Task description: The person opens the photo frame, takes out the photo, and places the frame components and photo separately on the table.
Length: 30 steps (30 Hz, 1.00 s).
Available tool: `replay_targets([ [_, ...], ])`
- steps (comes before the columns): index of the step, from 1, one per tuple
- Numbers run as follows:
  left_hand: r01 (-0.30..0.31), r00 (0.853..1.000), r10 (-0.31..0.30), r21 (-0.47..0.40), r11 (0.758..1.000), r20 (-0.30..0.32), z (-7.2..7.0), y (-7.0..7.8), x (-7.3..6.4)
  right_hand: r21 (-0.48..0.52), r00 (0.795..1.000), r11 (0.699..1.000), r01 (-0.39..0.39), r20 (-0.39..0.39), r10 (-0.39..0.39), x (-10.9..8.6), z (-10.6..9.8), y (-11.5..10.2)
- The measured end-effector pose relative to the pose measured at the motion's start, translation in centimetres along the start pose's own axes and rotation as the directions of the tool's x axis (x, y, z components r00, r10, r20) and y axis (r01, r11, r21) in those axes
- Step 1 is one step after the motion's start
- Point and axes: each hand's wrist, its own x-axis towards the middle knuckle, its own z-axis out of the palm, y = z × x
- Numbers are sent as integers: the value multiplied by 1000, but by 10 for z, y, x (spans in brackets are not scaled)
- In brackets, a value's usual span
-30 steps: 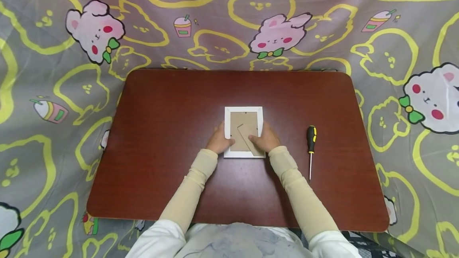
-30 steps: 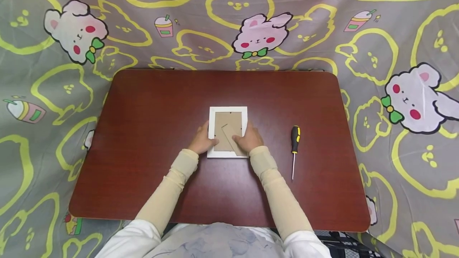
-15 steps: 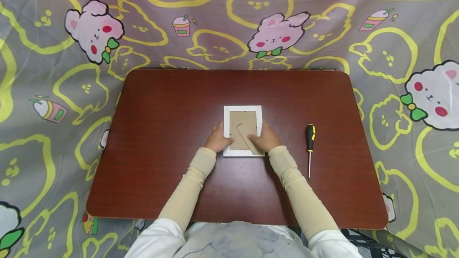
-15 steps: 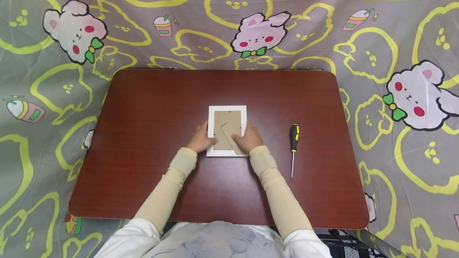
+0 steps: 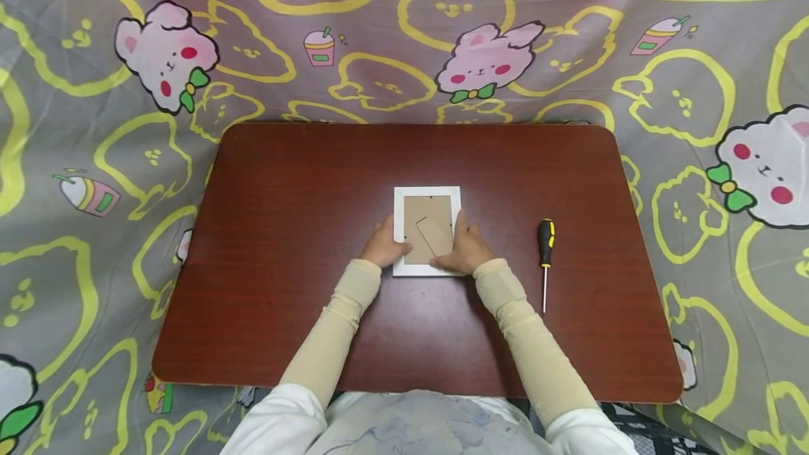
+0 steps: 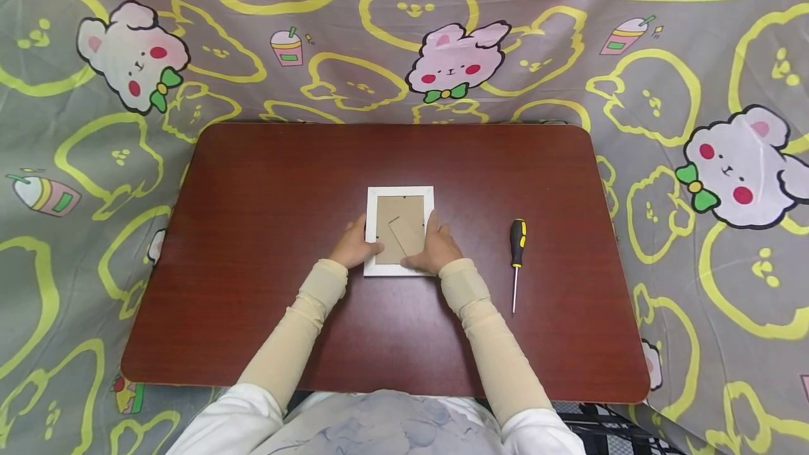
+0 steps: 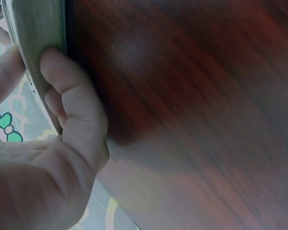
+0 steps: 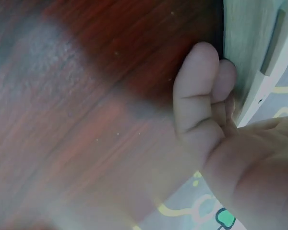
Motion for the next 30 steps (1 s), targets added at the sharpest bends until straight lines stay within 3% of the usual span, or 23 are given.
replay_targets([
  [5, -1, 1000, 0, 19, 1000, 17, -2, 1, 0, -62, 998, 997, 50, -40, -52, 3, 5, 4],
  [12, 50, 997, -54, 72, 996, 51, -5, 4, -1, -148, 988, 980, 132, -67, -143, 4, 7, 5],
  [23, 55, 996, -60, 83, 995, 59, -5, 5, 0, -156, 994, 985, 79, -59, -89, 1, 3, -3],
  [30, 11, 999, -15, 74, 997, 52, -5, -1, 4, -112, 997, 990, 80, -13, -82, 2, -1, 0],
])
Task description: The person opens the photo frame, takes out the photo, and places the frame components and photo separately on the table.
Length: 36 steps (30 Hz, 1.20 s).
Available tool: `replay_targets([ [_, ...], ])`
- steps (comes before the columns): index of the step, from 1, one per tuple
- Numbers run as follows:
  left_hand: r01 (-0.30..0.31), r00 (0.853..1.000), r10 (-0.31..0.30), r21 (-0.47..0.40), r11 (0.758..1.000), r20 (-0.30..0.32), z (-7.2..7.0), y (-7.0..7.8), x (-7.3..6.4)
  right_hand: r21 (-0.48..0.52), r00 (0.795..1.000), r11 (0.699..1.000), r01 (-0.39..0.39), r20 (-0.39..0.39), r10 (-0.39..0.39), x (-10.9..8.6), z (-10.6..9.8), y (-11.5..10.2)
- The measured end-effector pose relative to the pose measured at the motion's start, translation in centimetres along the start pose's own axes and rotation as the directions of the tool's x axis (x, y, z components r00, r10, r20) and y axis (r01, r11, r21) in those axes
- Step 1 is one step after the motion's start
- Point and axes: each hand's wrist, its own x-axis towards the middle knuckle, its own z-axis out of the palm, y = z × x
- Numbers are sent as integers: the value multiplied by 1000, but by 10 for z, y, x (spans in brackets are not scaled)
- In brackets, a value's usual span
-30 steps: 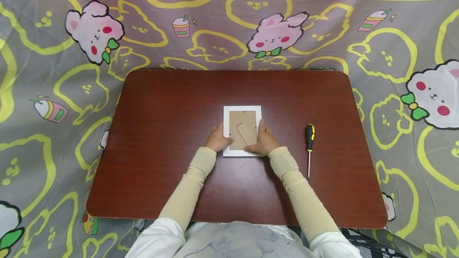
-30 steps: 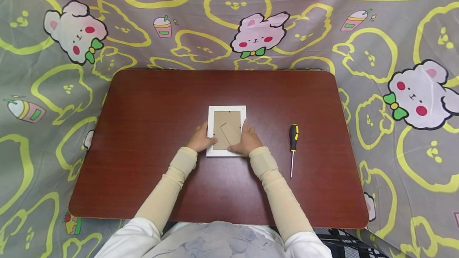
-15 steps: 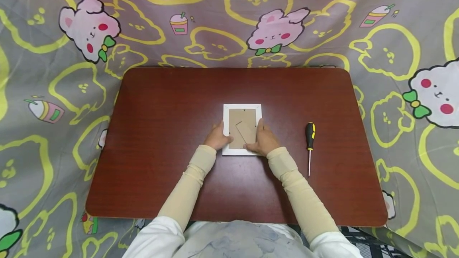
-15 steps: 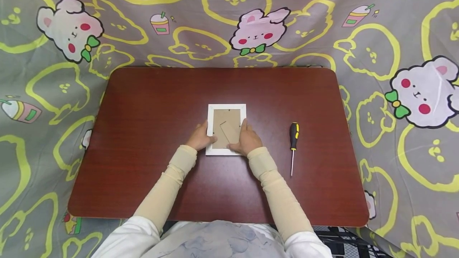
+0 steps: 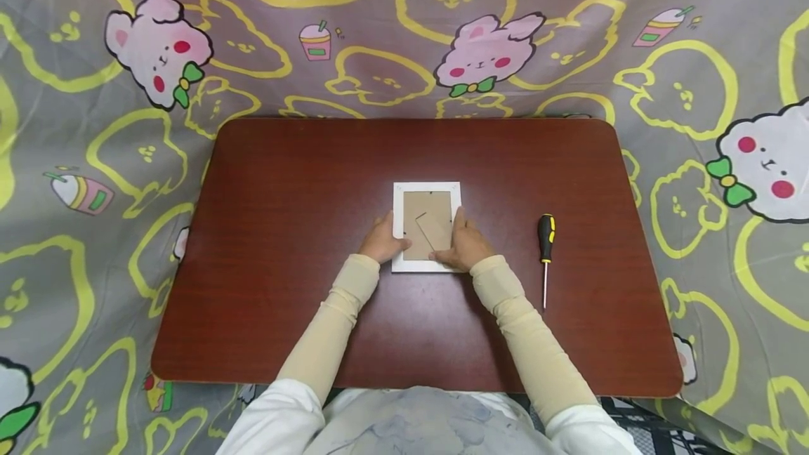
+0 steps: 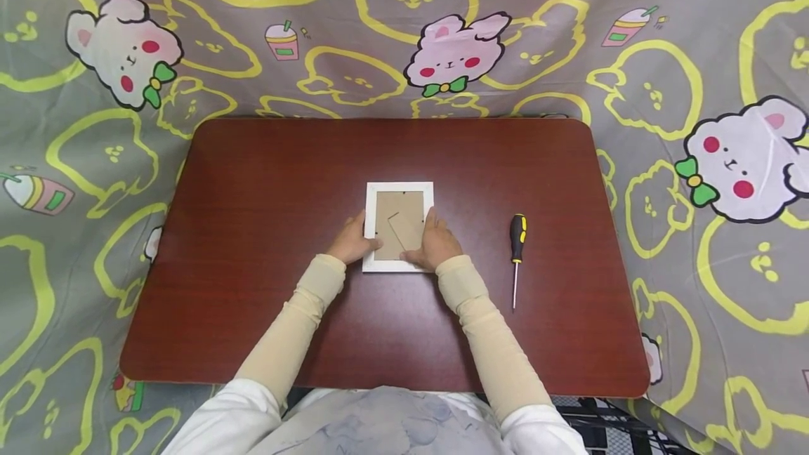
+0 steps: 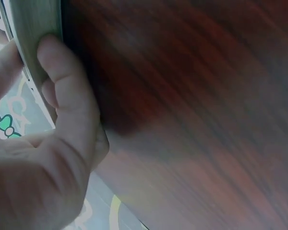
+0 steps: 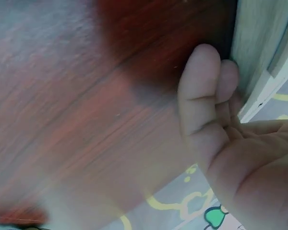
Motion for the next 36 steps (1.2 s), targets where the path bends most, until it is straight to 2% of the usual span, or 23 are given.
replay_targets([
  [3, -9, 1000, 9, -24, 1000, 17, -3, -2, 0, 82, 1000, 997, 12, -4, -11, -3, -6, 9],
  [5, -22, 999, 24, -51, 998, 40, -8, -4, 0, 127, 1000, 992, -7, -17, 9, -6, -15, 17],
  [8, -68, 995, 72, -54, 996, 75, -17, -7, 1, 109, 992, 993, -39, -119, 52, -11, -35, 37],
  [10, -120, 989, 119, 6, 993, 85, -23, -10, 2, 53, 976, 997, -57, -206, 66, -14, -52, 51],
  [12, -173, 982, 164, 108, 979, 89, -29, -12, 5, -11, 954, 997, -72, -292, 66, -17, -68, 67],
  [14, -225, 973, 208, 227, 948, 98, -33, -13, 7, -60, 940, 993, -102, -332, 76, -21, -83, 83],
  [16, -277, 961, 251, 330, 902, 119, -37, -14, 10, -102, 931, 985, -141, -352, 97, -26, -94, 98],
  [18, -319, 948, 281, 404, 857, 152, -39, -13, 14, -126, 928, 976, -178, -352, 124, -30, -102, 111],
  [20, -349, 937, 290, 449, 823, 195, -42, -12, 16, -139, 930, 968, -207, -336, 150, -32, -106, 121],
  [25, -370, 926, 256, 526, 766, 279, -45, -10, 22, -120, 953, 967, -226, -231, 194, -33, -102, 133],
  [29, -381, 919, 237, 560, 736, 314, -45, -8, 24, -91, 960, 969, -230, -182, 211, -31, -96, 138],
  [36, -373, 921, 208, 593, 714, 329, -42, -7, 27, -5, 964, 981, -195, -186, 190, -25, -95, 152],
])
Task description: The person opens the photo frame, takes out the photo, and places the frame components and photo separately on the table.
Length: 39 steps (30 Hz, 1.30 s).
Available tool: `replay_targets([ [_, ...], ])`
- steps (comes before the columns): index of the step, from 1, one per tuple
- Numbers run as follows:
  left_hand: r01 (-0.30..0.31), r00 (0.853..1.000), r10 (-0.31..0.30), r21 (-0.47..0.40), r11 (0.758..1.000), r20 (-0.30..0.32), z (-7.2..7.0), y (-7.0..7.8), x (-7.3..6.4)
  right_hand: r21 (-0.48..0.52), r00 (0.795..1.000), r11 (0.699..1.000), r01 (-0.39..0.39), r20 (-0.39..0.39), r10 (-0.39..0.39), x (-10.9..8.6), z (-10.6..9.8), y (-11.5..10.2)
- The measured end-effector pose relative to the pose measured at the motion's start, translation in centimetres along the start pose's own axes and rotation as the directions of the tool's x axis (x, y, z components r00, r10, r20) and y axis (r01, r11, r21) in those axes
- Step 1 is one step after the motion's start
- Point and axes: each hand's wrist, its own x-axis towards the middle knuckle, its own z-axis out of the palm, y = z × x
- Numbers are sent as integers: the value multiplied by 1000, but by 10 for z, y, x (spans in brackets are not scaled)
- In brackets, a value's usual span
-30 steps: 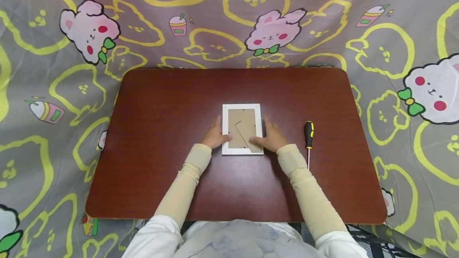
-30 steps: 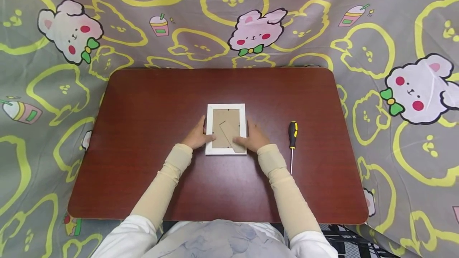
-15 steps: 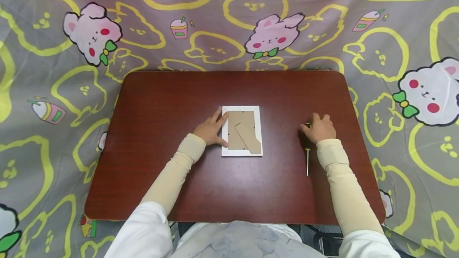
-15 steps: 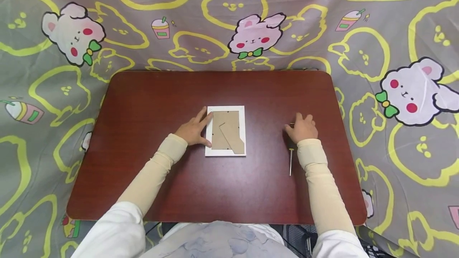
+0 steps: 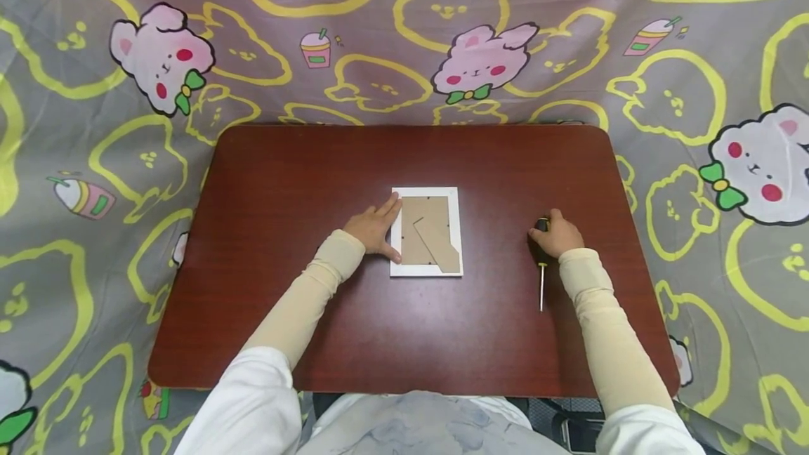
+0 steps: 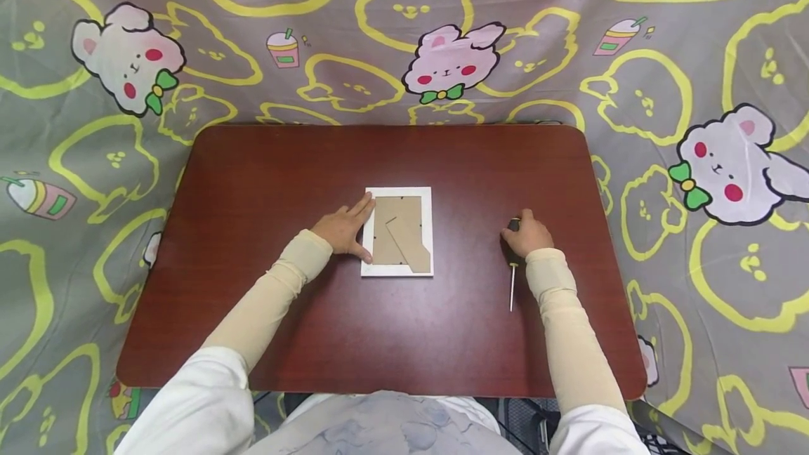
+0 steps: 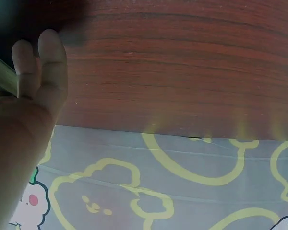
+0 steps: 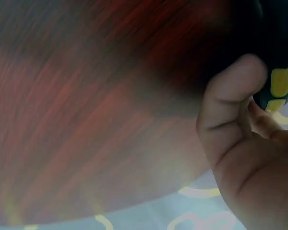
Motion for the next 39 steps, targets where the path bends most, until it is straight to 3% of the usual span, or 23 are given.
replay_targets([
  [9, 16, 999, -16, 2, 1000, 32, -4, 7, -1, 11, 999, 999, 38, -40, -38, -2, -12, -6],
  [16, 26, 999, -25, -4, 1000, 36, -1, 5, 1, 116, 992, 992, 53, -122, -38, -14, -47, -36],
  [22, 35, 998, -34, -8, 999, 43, 1, 3, 1, 221, 964, 971, 88, -264, -27, -26, -76, -64],
  [25, 40, 998, -40, -3, 999, 43, 2, 1, 3, 278, 954, 955, 99, -300, -12, -30, -82, -74],
  [29, 44, 998, -44, 0, 999, 33, 4, 0, 4, 418, 960, 902, 111, -280, 12, -31, -83, -78],
  [35, 49, 998, -48, -17, 999, 35, 2, 2, -1, 653, 984, 747, 120, -177, -3, -28, -74, -80],
  [39, 49, 998, -48, -18, 999, 36, 1, 3, -2, 667, 989, 731, 145, -113, -93, -26, -64, -83],
])
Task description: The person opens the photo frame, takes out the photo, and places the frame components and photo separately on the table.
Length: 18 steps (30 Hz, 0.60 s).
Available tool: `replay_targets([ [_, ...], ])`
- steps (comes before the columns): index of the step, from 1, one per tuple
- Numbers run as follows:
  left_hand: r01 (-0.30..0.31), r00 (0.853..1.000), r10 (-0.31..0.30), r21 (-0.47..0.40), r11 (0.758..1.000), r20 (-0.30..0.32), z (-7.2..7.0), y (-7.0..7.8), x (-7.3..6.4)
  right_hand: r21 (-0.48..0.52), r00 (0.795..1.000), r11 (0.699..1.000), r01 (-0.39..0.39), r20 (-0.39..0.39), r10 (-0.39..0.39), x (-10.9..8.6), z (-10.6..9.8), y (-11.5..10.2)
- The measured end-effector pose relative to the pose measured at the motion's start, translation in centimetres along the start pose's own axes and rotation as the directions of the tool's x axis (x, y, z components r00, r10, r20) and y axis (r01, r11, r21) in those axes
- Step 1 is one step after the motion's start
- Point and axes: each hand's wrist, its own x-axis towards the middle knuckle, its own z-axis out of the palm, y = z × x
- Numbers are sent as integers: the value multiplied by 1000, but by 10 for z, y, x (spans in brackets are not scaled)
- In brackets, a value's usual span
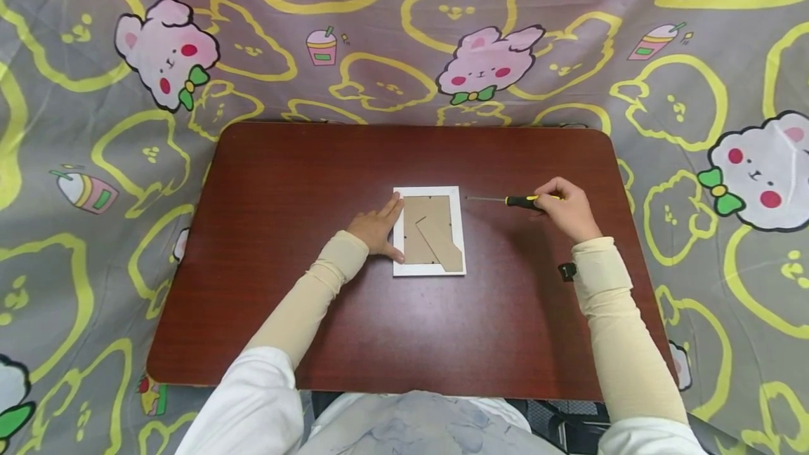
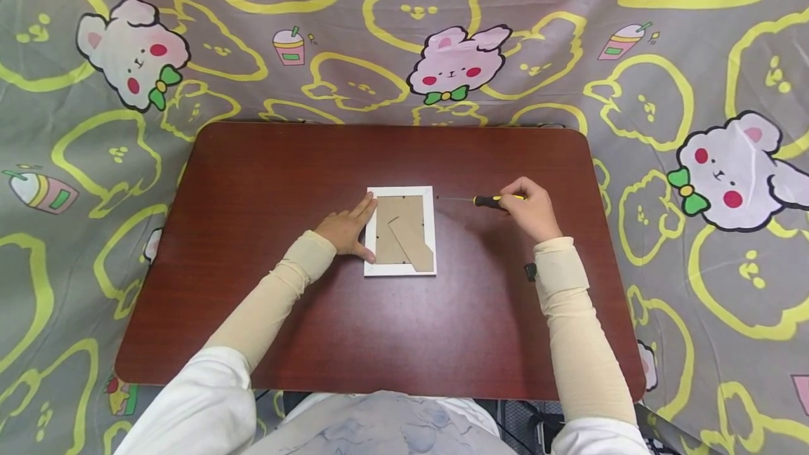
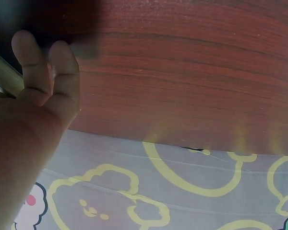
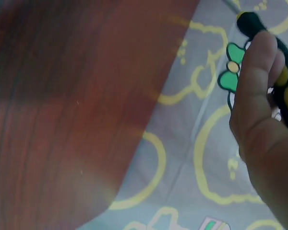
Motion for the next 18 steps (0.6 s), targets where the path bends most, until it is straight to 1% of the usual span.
replay_targets([
  [4, -2, 1000, 2, -10, 1000, -6, 1, -1, -1, -28, 995, 1000, 11, 104, -8, 0, 15, 4],
  [9, 1, 1000, -1, -7, 1000, -12, 6, -4, 3, -57, 978, 998, 7, 206, 5, 0, 40, 8],
  [14, -5, 1000, 6, 3, 1000, -18, 7, -5, 3, -79, 966, 996, 27, 259, -5, 2, 63, 15],
  [18, -10, 1000, 10, 11, 1000, -12, 3, -4, 0, -82, 961, 996, 37, 276, -13, 3, 76, 20],
])
